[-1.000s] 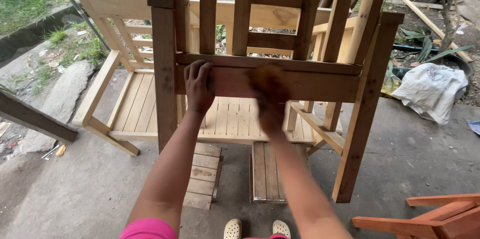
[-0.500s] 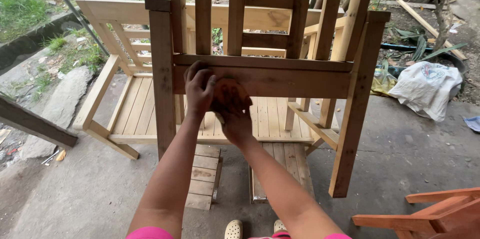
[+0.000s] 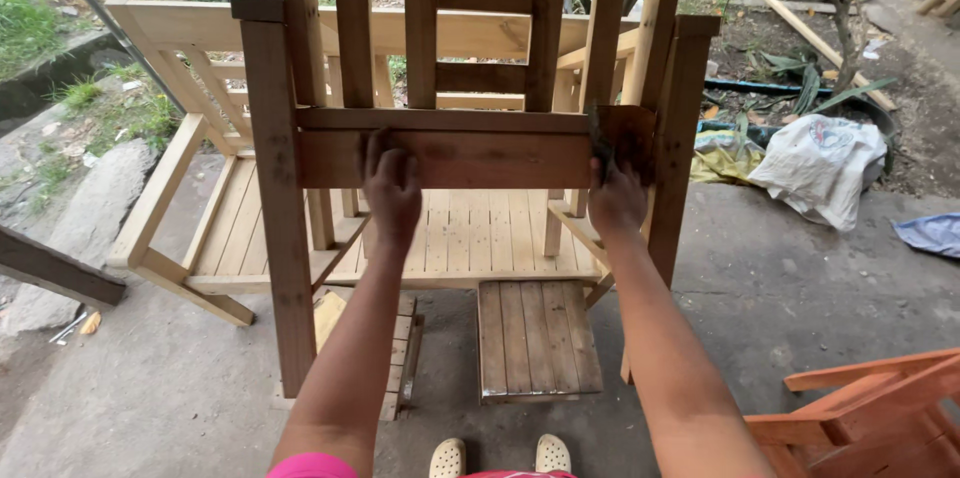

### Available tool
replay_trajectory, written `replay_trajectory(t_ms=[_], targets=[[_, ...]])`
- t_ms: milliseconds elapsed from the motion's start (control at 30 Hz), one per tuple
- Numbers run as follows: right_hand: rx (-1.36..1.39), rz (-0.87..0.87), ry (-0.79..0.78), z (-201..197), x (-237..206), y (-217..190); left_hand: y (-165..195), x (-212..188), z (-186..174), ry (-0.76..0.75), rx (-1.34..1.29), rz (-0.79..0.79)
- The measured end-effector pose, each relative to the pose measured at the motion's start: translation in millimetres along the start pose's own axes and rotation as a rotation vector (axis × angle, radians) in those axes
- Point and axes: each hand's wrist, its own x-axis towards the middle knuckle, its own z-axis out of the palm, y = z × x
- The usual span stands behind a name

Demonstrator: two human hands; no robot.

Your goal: The person sands a wooden chair frame using a sanding block. They move the block along the legs, rails, and backrest slats, smoothing the surfaces. The chair remains upright on a small wooden platform during the process.

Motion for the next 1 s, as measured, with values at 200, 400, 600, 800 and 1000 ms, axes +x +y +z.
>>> replay_trajectory(t_ms=[200,400,600,800,1000], targets=[[0.357,-0.319,-0.19,21,-35,-39,79,-34,50,-0.182,-0.108,-0.025],[0.945,-0.052,-0.679,-1,-6,-20,113,-24,61,-0.203,-0.772,-0.441],[1.18,-0.207,-0.723,-8,38,-4,119,-30,62,-0.678,-1.085,-0.82],[0.986,-0.232,-0.409,-29,30,-16,147,-25,89,-0.579,-0.567,-0.683],[0.254,-0.529,0.539,-75,21,20,195,16,142,-0.017,-0.297,0.141]])
